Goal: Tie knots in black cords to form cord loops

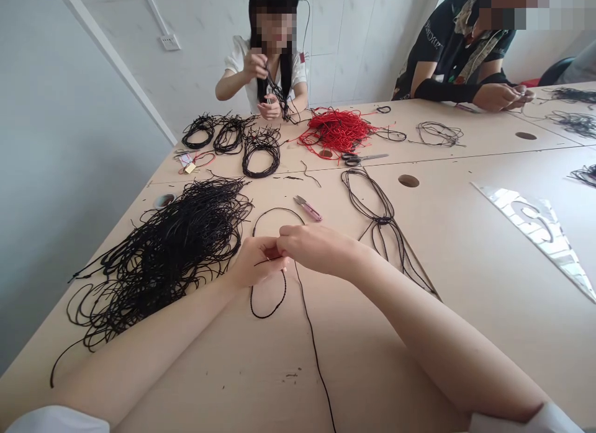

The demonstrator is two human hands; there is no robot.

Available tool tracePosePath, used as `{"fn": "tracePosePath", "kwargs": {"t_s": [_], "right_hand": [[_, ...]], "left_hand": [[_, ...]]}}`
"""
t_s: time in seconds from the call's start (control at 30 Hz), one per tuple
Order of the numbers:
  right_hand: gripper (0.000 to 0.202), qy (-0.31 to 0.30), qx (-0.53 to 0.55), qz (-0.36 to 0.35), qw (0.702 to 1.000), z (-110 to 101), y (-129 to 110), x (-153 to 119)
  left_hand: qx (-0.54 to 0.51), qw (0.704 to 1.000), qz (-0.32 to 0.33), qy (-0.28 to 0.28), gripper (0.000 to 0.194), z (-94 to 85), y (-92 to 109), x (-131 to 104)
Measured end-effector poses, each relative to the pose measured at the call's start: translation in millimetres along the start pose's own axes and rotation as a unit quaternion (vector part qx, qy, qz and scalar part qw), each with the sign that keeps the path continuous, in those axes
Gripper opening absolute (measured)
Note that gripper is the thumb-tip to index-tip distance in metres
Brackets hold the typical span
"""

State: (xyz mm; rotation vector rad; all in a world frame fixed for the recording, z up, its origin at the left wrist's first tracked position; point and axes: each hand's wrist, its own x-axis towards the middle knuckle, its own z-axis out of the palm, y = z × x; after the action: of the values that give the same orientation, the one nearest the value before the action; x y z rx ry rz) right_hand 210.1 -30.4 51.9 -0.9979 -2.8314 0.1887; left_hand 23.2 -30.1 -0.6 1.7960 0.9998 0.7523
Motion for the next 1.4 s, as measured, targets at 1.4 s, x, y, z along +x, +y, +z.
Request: {"fn": "tracePosePath", "kwargs": {"t_s": [1.4], "right_hand": [[0.009, 0.357, 0.348, 0.236, 0.834, 52.4, -6.9, 29.7]], "left_hand": [[-0.238, 0.947, -0.045, 0.211, 0.020, -3.2, -0.7, 12.9]]}}
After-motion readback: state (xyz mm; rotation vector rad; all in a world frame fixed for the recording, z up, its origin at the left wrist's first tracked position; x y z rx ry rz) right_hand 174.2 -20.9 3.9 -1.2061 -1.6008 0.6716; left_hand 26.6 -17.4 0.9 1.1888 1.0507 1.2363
